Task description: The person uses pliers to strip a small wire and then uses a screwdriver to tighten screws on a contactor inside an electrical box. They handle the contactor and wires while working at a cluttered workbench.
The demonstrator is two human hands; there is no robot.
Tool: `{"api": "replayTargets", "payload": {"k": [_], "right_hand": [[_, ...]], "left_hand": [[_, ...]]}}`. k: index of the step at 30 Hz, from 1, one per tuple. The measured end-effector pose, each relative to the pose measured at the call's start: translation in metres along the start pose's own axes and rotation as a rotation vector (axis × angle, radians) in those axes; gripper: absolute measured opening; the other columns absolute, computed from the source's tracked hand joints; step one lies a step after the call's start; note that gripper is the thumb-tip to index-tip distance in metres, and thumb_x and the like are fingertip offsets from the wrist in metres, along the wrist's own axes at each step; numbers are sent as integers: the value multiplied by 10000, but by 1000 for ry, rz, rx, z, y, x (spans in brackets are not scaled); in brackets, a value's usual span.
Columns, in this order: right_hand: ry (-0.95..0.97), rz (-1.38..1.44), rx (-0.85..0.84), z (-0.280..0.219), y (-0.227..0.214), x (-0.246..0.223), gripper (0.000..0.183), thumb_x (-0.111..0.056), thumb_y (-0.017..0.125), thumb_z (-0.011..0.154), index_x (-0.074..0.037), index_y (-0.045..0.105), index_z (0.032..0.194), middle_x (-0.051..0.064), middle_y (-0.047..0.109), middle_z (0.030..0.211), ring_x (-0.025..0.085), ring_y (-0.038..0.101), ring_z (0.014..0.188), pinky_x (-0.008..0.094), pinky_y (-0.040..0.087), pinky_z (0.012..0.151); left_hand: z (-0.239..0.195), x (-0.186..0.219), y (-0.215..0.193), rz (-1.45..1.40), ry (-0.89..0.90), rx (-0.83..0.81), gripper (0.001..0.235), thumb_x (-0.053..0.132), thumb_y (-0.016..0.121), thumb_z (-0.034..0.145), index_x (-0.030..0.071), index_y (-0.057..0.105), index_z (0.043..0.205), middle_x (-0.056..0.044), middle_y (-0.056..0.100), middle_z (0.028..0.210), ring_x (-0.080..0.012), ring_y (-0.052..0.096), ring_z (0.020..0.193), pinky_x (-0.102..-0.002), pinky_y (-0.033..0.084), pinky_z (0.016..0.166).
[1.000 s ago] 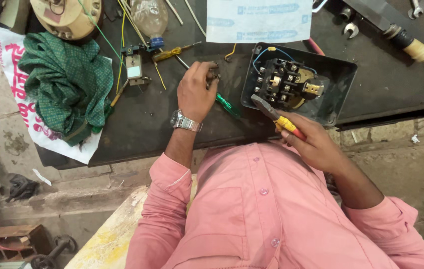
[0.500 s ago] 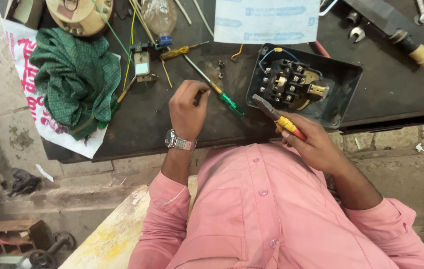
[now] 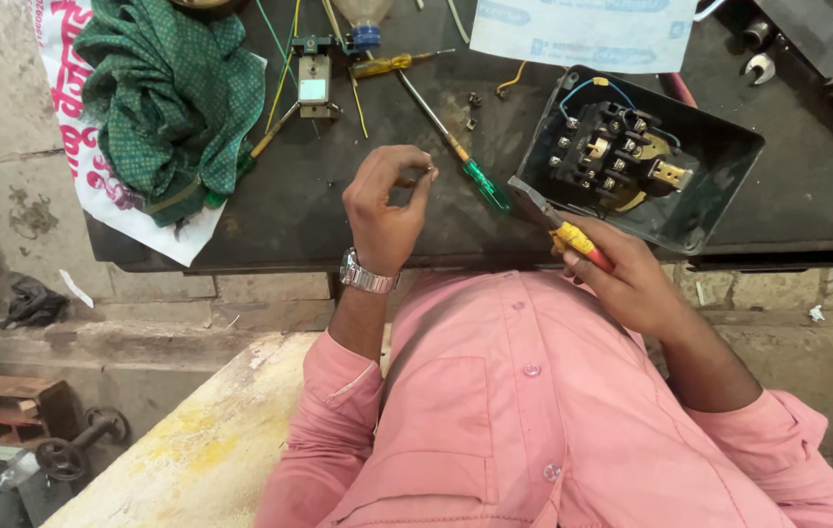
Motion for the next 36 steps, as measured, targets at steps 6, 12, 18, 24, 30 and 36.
{"api": "replayTargets", "payload": {"k": [6, 12, 18, 24, 30, 36], "right_hand": [[-11, 5, 6, 0, 3, -1, 471, -88, 595, 980, -54, 543, 1447, 42, 658, 1099, 112, 628, 888, 274, 555, 756], [-72, -27, 28, -2, 2, -6, 464, -90, 595, 990, -44, 542, 1449, 47, 668, 1093, 118, 627, 916, 274, 536, 793], [-11, -21, 44, -5, 3, -1, 457, -101, 592, 984, -48, 546, 1436, 49, 665, 1073, 120, 626, 877, 277, 541, 772], [-38, -45, 40, -3, 4, -7, 457, -105, 586, 986, -50, 544, 1438, 50, 667, 1070, 118, 625, 876, 272, 534, 775], [-32, -66, 42, -3, 6, -9, 473, -103, 587, 987, -59, 539, 1455, 53, 680, 1075, 120, 637, 893, 278, 539, 785], [12, -26, 47, -4, 6, -6, 475, -107, 586, 982, -64, 535, 1453, 50, 679, 1076, 119, 641, 880, 279, 555, 762]], "left_hand": [[19, -27, -2, 326, 127, -1, 209, -14, 831, 778, 70, 675, 890, -53, 708, 961, -256, 662, 926, -384, 543, 728], [37, -73, 8, 307, -107, -95, 170, -13, 839, 783, 25, 680, 830, -87, 684, 848, -251, 658, 732, -378, 517, 637], [29, -74, 2, 166, -47, -125, 125, -42, 786, 814, 14, 725, 907, -95, 733, 955, -229, 728, 792, -316, 579, 679], [25, -77, 0, 188, -76, -125, 125, -51, 773, 837, 19, 703, 915, -93, 730, 937, -223, 721, 777, -322, 576, 670], [25, -76, -1, 221, -122, -153, 292, -50, 789, 797, 35, 659, 1044, -92, 705, 934, -206, 688, 734, -341, 555, 677], [31, -51, 4, 278, 3, -169, 325, -5, 807, 798, 68, 673, 1085, -79, 678, 996, -244, 667, 843, -374, 542, 750]]}}
Point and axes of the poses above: each hand's wrist, its own z-axis towards the middle knuckle, its own y-axis out of the palm, x = y × z, the point moved 6 cm from there along z, towards the middle knuckle
